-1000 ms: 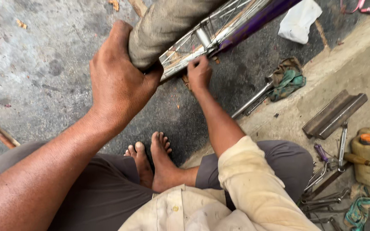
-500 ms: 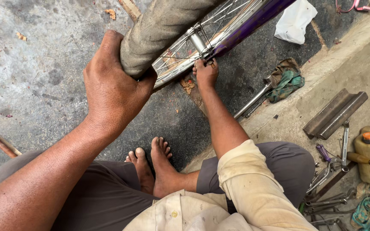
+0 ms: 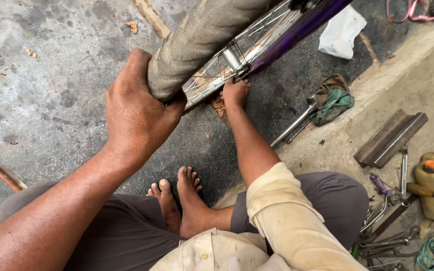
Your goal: The person pulls a tire away from a bicycle rim by hand and presses along the inner surface of the rim.
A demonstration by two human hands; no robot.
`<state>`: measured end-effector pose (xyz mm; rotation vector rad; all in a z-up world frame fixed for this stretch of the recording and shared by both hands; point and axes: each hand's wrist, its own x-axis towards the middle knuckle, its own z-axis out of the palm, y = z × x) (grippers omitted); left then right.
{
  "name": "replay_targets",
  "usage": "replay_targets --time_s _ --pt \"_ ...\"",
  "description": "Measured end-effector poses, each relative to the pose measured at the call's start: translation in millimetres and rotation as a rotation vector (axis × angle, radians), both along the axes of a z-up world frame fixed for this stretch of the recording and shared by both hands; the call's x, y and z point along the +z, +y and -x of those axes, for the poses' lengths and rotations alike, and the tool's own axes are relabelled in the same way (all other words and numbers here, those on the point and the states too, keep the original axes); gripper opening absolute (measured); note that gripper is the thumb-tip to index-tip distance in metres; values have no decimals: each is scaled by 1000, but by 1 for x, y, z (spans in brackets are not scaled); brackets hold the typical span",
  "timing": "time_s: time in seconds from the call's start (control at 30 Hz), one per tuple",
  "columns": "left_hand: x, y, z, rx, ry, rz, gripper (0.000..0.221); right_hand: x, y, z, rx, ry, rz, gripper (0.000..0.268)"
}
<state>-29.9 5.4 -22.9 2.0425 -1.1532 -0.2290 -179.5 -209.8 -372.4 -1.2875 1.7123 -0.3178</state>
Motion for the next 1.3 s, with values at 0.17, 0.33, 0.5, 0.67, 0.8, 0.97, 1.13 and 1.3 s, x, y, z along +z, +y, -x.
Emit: replay_targets --time_s 0.17,0.33,0.5,0.67,0.8,0.97,1.13,1.3 --pt "1 -3 -5 25 -32 3 41 -4 -2 -2 -29 -216 97 32" --pt "0 -1 -1 7 14 -28 41 15 5 -3 -47 -69 3 32" --pt "3 -3 -4 32 -26 -4 37 27 11 -3 -24 -37 -27 32" --pt "3 -3 -4 21 -8 -17 35 39 23 -1 11 -9 -1 35" --pt "1 -4 -5 28 -7 -26 36 45 16 -7 21 -40 -15 32" --pt "0 0 -6 27 9 -28 34 25 23 9 -16 -233 -114 30" --pt "-4 -4 -18 49 -21 -21 33 -1 46 42 -132 -428 -218 12" --pt "-4 -2 -15 31 -1 2 32 11 75 31 69 -472 -114 15"
